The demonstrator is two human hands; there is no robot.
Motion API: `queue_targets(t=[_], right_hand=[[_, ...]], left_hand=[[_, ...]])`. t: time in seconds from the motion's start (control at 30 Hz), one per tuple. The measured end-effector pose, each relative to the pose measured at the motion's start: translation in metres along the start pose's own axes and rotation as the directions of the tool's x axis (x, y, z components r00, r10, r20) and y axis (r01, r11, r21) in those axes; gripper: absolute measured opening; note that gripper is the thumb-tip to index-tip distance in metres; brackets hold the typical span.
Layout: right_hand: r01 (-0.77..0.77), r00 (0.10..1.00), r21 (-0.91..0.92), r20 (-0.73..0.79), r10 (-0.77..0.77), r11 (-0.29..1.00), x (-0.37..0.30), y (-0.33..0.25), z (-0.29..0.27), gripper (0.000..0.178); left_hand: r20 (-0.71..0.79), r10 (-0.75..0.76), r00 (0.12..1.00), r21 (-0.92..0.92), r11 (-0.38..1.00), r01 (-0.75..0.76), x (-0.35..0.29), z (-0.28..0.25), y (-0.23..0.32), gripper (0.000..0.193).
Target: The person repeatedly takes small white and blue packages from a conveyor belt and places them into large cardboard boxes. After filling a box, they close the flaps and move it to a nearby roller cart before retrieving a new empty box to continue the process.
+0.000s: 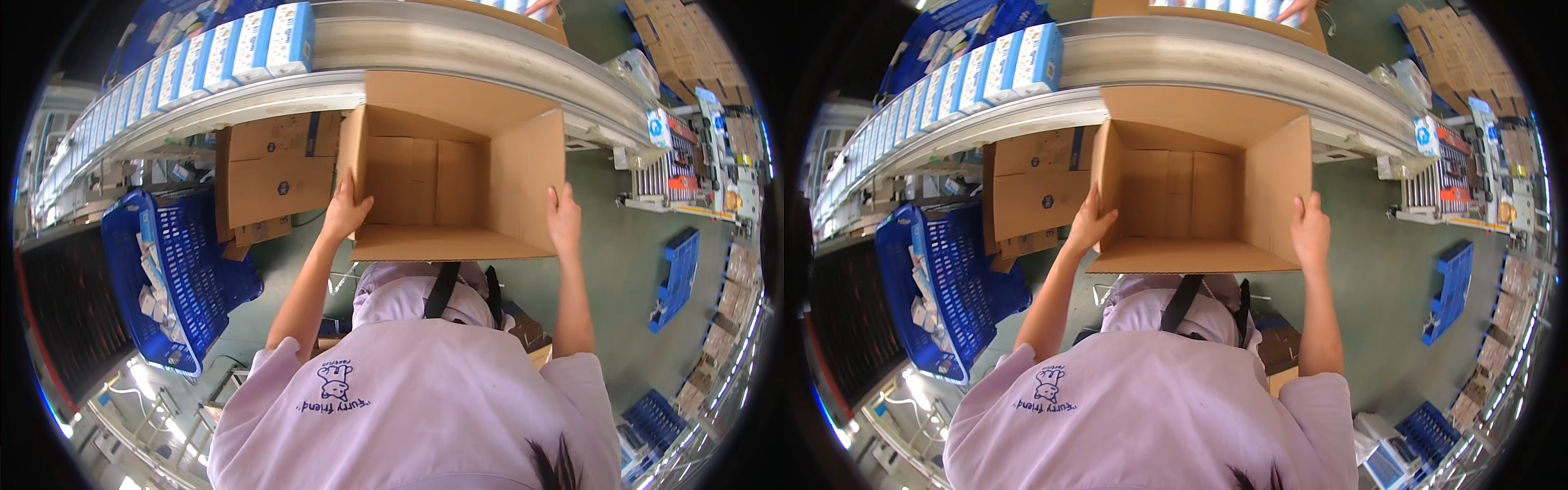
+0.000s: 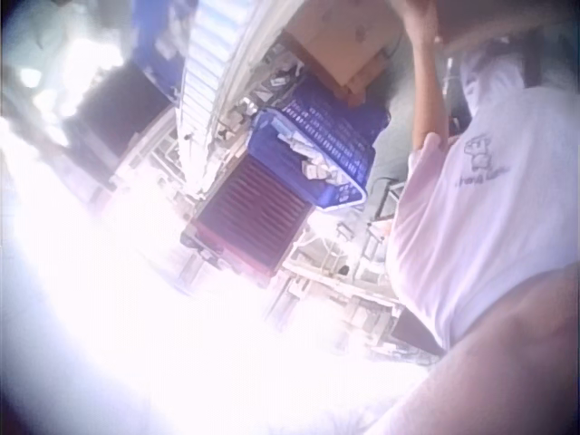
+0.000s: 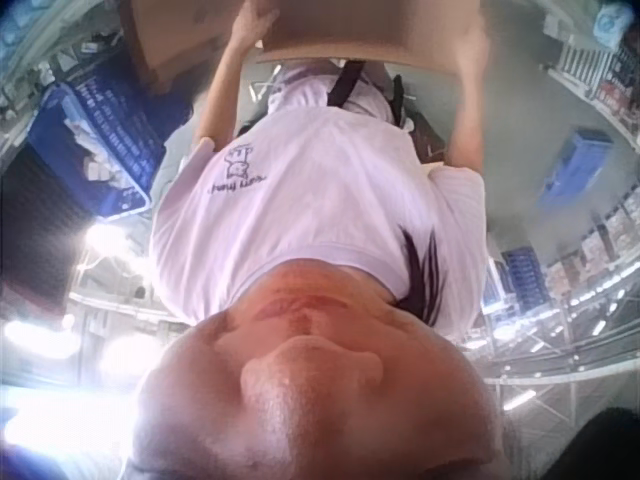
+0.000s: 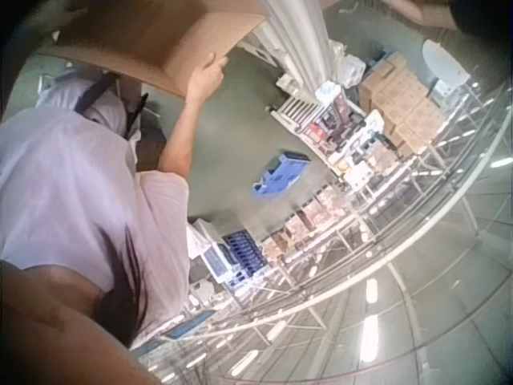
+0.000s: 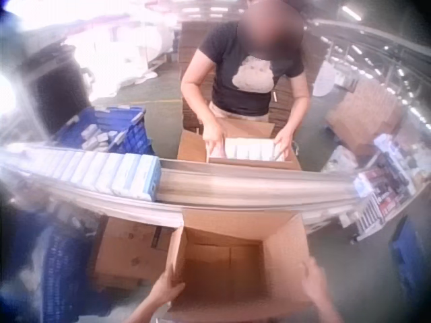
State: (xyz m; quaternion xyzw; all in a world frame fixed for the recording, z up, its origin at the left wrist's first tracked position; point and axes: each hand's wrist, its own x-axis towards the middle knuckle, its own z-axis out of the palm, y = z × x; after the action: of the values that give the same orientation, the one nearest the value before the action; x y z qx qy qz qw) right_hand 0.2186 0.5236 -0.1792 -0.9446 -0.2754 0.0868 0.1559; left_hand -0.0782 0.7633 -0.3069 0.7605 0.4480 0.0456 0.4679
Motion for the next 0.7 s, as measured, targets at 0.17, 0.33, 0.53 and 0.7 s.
queue_targets(t=[0.17,0.33,0.53,0.7], right_hand=[[-0.018,0.996,-0.087,0.089,0.026,0.996,-0.008,-0.019,0.001,0.033],[-0.152,0.967,0.448,0.252,0.038,0.881,0.026,0.111,0.008,0.044],[-0.468,0.866,0.364,0.368,0.337,0.805,0.022,0.119,0.176,0.062],[-0.488,0.853,0.055,0.239,0.463,0.871,0.04,0.108,0.181,0.064]], left_hand=[[0.269,-0.09,0.959,0.131,0.99,0.056,-0.029,-0.011,-0.019,0.085],[0.237,0.129,0.963,-0.012,0.991,-0.13,-0.026,-0.004,-0.042,0.078],[0.255,0.157,0.954,-0.054,0.988,-0.148,-0.009,-0.004,-0.04,0.07],[0.286,0.02,0.958,-0.07,0.998,0.0,-0.017,-0.012,-0.029,0.064]])
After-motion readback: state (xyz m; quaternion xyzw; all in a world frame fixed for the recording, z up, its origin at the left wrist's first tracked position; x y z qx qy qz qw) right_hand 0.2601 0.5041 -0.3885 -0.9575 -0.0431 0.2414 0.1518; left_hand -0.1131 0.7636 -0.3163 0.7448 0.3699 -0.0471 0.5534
